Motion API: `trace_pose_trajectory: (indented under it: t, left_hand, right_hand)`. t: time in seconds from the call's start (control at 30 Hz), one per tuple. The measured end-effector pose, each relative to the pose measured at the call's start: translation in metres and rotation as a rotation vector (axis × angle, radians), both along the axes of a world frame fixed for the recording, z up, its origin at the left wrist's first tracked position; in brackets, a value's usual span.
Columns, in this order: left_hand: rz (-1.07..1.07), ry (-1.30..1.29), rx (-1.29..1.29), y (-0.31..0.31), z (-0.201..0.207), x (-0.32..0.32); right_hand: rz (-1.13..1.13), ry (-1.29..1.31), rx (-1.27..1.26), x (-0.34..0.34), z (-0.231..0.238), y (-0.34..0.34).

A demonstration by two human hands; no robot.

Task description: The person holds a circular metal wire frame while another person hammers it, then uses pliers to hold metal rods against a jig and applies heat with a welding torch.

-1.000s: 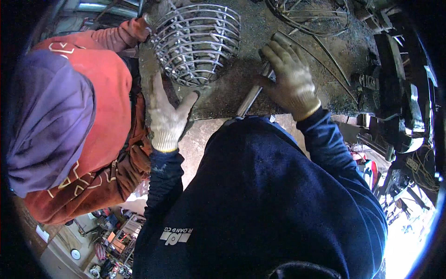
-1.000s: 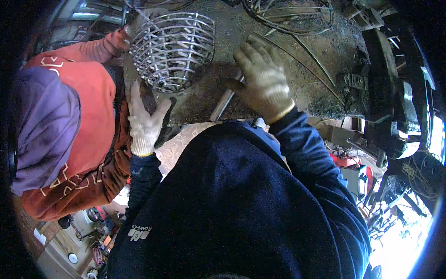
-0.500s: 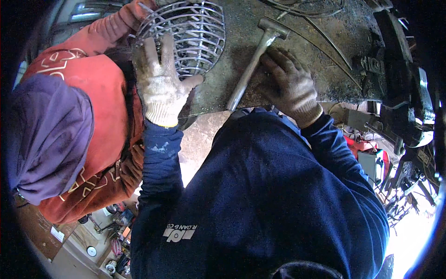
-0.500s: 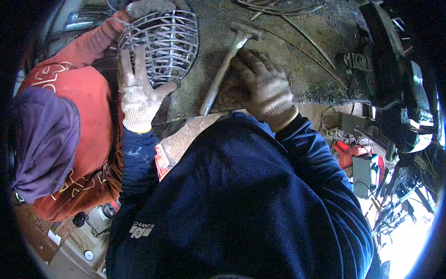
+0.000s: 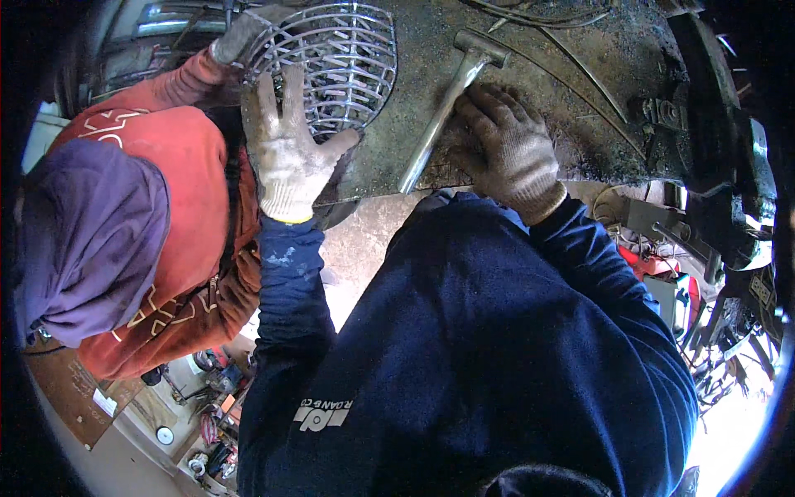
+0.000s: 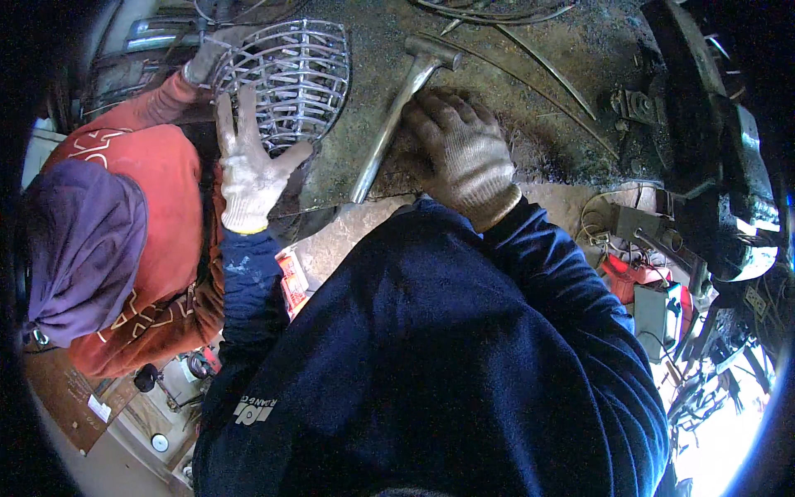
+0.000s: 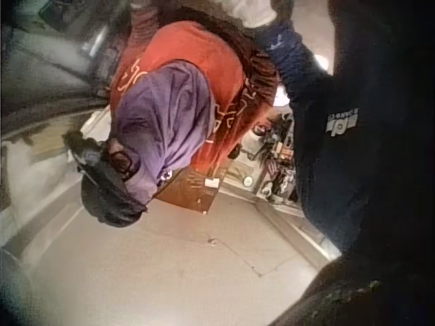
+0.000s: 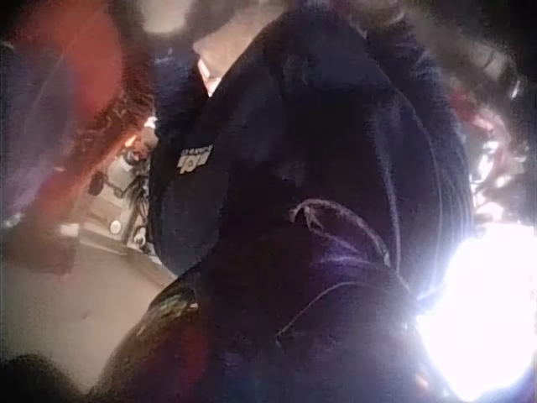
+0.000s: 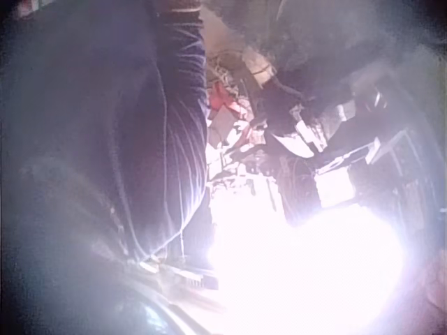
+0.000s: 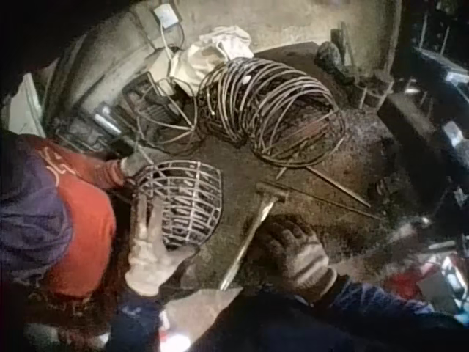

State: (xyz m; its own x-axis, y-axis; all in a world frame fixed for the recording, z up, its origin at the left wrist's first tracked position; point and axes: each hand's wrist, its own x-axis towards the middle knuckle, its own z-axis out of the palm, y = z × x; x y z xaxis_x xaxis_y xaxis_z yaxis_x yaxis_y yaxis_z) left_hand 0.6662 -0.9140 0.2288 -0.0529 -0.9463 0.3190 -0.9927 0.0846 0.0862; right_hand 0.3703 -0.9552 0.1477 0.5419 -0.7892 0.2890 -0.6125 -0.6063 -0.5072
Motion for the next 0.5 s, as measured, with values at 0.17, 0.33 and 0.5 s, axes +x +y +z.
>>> trace_pose_trajectory:
  t: [0.17,0.33,0.5]
  left_hand:
    - [0.133,0.590,-0.129,0.017,-0.003,0.043]
    - [0.334,0.643,-0.070,0.046,-0.026,0.078]
    - [0.458,0.331,0.128,0.058,-0.043,0.069]
  right_hand:
    - [0.000,0.041,-0.021,-0.001,-0.002,0.000]
    - [0.005,-0.006,-0.032,0.001,-0.004,0.001]
    - [-0.008,0.071,-0.004,0.002,-0.005,0.003]
